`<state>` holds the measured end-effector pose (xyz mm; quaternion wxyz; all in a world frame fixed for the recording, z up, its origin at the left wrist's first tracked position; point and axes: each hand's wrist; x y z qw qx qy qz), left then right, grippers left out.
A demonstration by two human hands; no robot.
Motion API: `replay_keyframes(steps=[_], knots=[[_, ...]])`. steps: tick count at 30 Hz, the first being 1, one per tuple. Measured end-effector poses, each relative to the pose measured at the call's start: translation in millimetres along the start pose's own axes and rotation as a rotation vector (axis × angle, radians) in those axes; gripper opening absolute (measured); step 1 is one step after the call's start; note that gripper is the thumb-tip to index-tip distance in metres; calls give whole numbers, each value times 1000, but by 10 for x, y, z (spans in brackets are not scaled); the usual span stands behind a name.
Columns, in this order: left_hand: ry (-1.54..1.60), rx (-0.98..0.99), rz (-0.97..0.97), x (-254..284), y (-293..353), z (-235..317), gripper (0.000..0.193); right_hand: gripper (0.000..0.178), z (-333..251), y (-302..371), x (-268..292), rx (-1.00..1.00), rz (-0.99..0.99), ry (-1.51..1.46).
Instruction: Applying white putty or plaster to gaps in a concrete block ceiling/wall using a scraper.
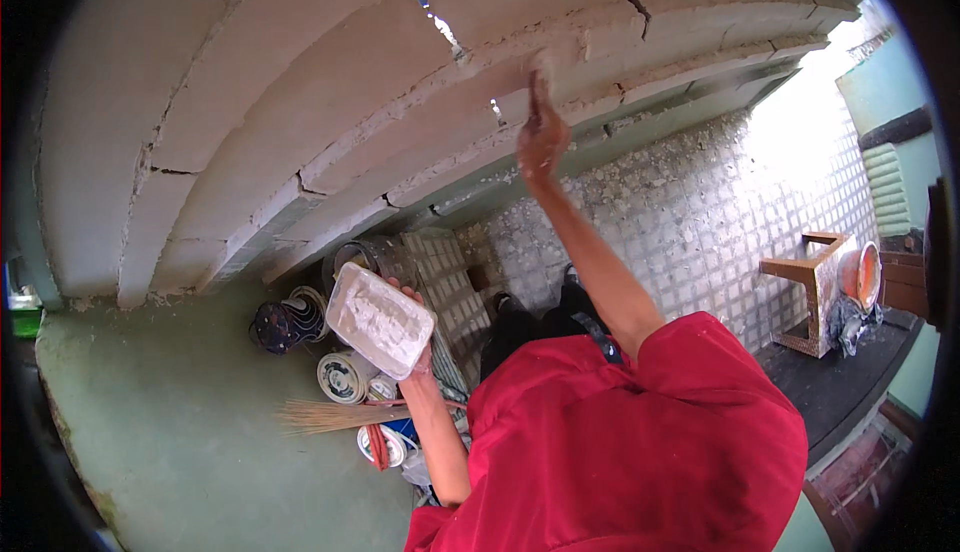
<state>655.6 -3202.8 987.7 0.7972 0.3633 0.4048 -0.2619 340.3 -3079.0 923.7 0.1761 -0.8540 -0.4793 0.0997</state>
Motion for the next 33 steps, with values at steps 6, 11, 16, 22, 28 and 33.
replay_keyframes(steps=[6,11,16,22,28,33], knots=[[78,110,-30,60,-176,2,59,63,-240,369,43,140,-182,-94],[-30,57,-40,-120,-195,-162,56,63,35,-209,230,64,17,-283],[-12,83,-31,-164,-256,-295,57,68,-86,-364,37,-15,-68,-99],[24,58,-23,-4,1,51,58,73,-661,679,-349,151,-172,-112],[-5,33,7,341,389,635,58,77,-1352,1755,-525,165,-276,-79],[-38,28,107,1093,403,1082,66,45,-1543,2102,-296,181,-375,-127]])
Point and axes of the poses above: each hand's wrist, its own y-axis away from the middle knuckle, its own x-axis out of the back of the hand, z = x × y, and after that the axes turned 12 degrees about z, right-handed
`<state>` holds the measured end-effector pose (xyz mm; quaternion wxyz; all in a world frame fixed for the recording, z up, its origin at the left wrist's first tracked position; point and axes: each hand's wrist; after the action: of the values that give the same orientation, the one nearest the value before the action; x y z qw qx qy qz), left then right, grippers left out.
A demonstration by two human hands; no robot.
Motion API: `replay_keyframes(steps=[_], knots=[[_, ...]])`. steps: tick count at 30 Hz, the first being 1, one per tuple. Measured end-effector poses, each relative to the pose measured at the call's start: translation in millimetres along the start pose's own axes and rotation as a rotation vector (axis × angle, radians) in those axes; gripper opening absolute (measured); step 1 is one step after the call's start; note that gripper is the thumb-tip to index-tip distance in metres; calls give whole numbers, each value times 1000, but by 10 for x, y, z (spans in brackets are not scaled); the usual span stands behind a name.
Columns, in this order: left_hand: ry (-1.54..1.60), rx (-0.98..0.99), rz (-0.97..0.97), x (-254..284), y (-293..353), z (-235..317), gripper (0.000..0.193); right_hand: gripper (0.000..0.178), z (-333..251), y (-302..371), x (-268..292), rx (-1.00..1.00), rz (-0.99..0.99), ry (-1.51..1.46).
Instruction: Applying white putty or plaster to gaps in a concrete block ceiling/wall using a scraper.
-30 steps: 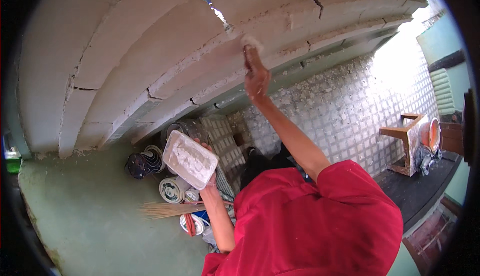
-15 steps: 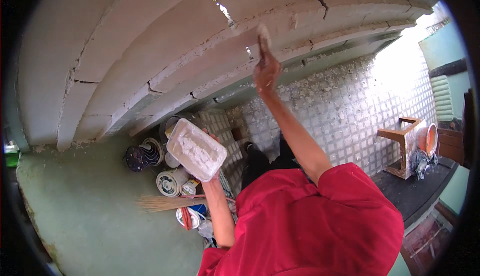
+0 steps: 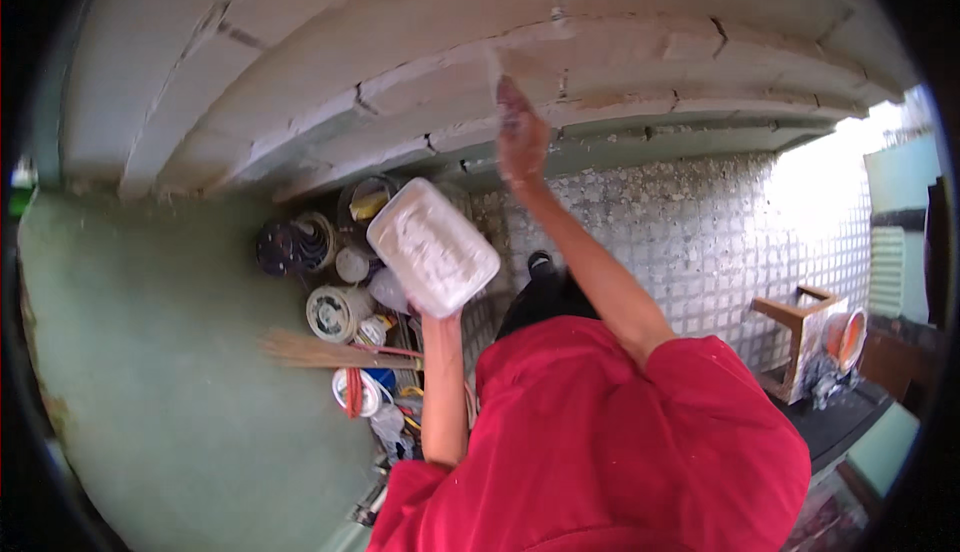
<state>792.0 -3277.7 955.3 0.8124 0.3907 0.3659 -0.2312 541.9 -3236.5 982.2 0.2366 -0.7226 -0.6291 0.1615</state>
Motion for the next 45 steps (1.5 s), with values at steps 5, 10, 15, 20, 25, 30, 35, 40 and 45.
replay_keyframes(steps=[5,10,15,20,25,30,35,40,45], knots=[[161,68,-42,114,-115,497,63,33,-254,317,427,-327,-177,-168],[138,139,-165,-43,-336,617,67,28,-1416,123,646,-661,-404,-330],[126,248,-250,-411,-376,315,74,24,-1495,182,660,-486,-644,150],[213,412,-335,-588,-386,-220,80,24,-1129,177,960,-442,-690,69],[109,441,-299,-950,-383,-1116,80,29,-568,-225,1633,-461,-751,159],[3,389,-281,-1467,-292,-2347,81,29,150,-812,2585,-467,-706,110],[1,502,-293,-1850,-247,-3244,82,30,745,-1253,3291,-630,-626,-105],[-21,493,-264,-2186,-249,-3933,83,28,1171,-1671,3814,-722,-607,-182],[164,639,-290,-2557,-279,-4417,91,23,1307,-2186,4247,-828,-558,-299]])
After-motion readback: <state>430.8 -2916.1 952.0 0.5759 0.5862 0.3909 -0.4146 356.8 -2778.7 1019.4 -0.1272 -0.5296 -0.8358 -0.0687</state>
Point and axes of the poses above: each hand's wrist, its own y-axis away from the middle knuckle, its own x-axis out of the back of the hand, z = x × y, and after that the axes turned 12 degrees about z, right-handed
